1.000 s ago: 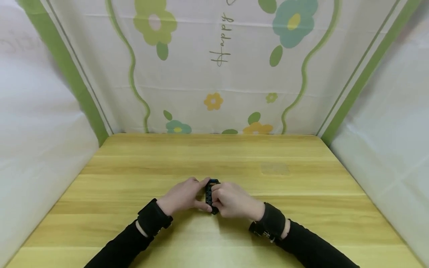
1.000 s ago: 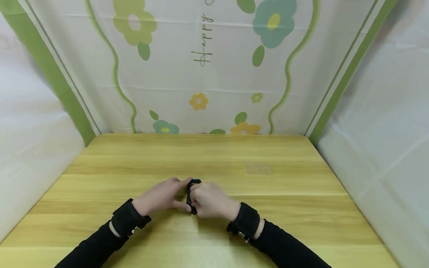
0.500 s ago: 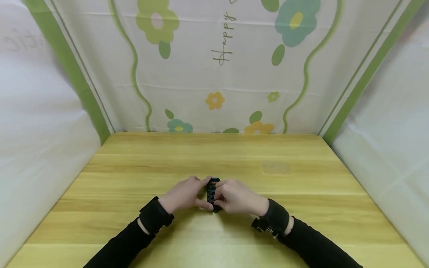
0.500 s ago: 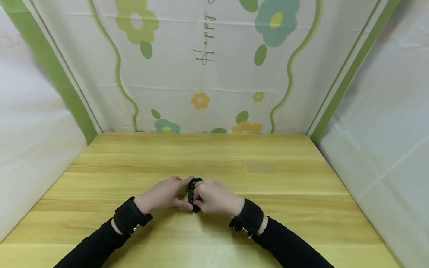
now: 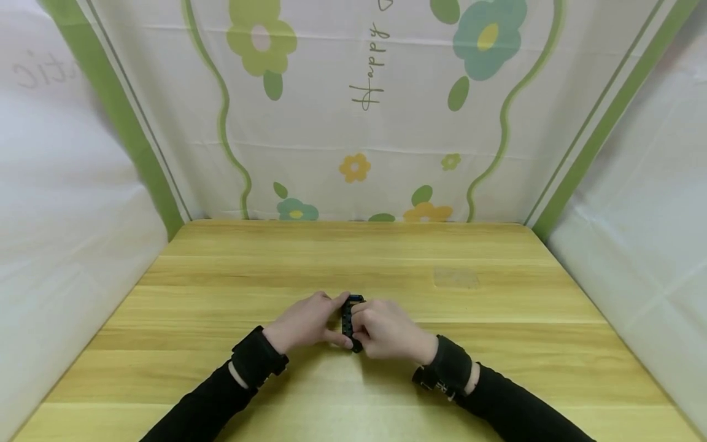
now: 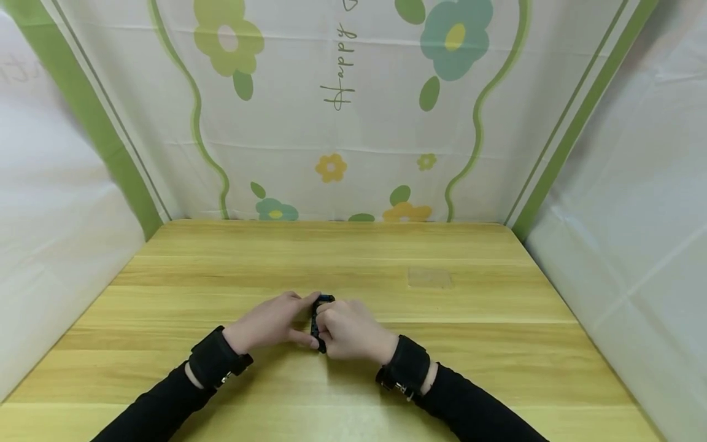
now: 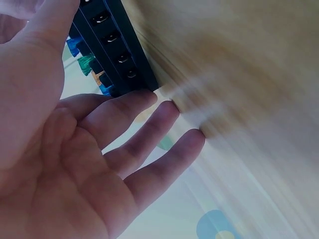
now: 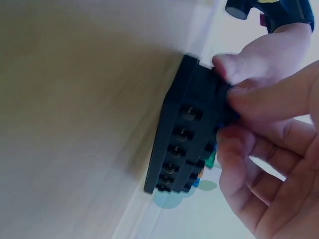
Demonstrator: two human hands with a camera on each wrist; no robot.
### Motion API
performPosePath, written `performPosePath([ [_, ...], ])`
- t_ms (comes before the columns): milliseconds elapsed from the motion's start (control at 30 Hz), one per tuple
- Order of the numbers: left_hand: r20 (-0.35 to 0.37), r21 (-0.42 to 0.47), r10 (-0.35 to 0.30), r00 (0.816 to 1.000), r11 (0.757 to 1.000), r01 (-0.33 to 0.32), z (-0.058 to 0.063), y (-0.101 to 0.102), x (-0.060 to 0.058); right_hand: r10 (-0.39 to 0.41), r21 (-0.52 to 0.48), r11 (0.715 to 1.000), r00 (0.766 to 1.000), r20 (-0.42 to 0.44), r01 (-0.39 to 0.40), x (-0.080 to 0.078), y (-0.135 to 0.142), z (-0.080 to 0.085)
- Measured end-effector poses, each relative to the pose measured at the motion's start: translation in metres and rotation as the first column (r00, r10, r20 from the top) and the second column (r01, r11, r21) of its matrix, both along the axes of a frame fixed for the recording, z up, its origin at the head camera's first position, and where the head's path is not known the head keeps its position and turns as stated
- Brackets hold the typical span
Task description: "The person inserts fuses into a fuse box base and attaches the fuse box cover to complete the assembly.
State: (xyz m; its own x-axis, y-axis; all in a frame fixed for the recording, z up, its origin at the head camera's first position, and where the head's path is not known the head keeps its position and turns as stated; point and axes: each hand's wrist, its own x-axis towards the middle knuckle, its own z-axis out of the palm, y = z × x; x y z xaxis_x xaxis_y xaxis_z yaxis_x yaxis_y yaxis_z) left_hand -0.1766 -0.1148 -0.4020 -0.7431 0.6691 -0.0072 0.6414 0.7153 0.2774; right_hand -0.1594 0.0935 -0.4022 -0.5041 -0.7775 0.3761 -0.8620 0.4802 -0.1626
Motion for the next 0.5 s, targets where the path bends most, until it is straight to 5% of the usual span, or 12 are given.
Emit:
performPosePath([
  [500,0.023,0.01,-0.001,1.0,1.0,0.001,0.0022,0.0005,0.0015,-0.028,0.066,0.998,0.997,0.067,0.023,0.0004,0.0035,0.0046],
])
